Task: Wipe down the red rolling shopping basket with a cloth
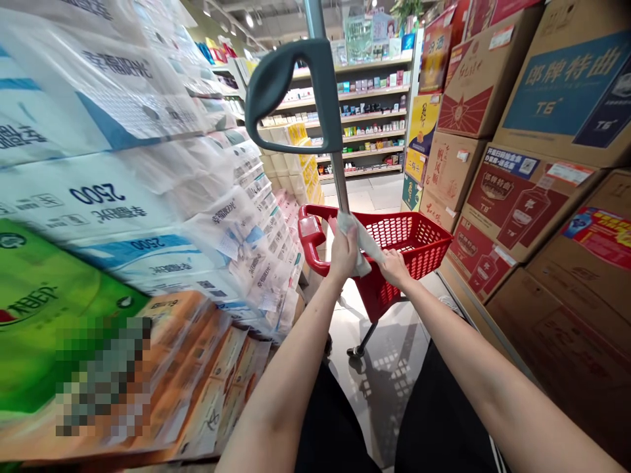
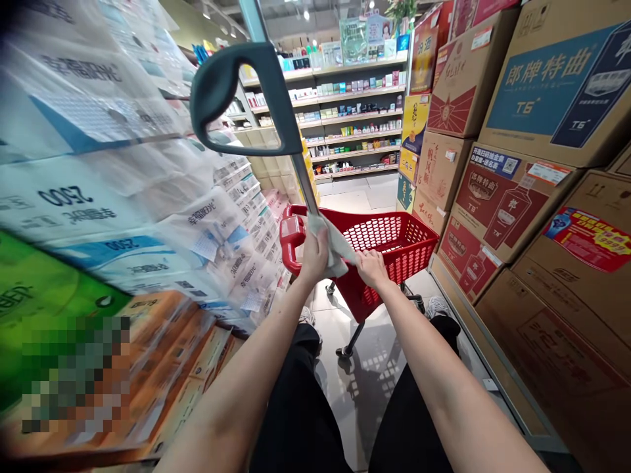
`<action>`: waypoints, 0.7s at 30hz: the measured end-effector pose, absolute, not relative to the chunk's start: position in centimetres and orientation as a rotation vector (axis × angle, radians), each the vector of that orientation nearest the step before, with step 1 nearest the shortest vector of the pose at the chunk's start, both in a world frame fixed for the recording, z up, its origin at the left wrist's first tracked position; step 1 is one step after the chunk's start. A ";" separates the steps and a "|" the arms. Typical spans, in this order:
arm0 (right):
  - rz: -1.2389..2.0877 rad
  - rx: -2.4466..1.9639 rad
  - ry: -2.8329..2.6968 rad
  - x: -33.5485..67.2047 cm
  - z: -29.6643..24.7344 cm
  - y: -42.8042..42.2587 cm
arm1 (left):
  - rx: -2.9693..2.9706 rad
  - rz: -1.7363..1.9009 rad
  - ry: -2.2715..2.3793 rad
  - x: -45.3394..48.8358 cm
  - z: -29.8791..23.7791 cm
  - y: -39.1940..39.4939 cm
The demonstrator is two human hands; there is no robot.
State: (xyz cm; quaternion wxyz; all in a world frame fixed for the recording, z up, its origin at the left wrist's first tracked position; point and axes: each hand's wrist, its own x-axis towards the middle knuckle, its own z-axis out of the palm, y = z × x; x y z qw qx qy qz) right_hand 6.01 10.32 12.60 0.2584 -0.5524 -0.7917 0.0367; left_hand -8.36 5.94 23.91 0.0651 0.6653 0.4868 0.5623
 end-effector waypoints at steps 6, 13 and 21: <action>0.083 -1.480 -2.146 6.3 12.3 10.4 | 2.035 1.404 1.699 -9.2 21.5 5.3; 0.051 -1.484 -2.115 6.5 11.8 10.1 | 2.009 1.750 1.424 -8.2 27.9 6.0; 0.093 -1.471 -2.117 7.0 12.0 10.2 | 2.145 1.711 1.372 -8.5 29.3 7.3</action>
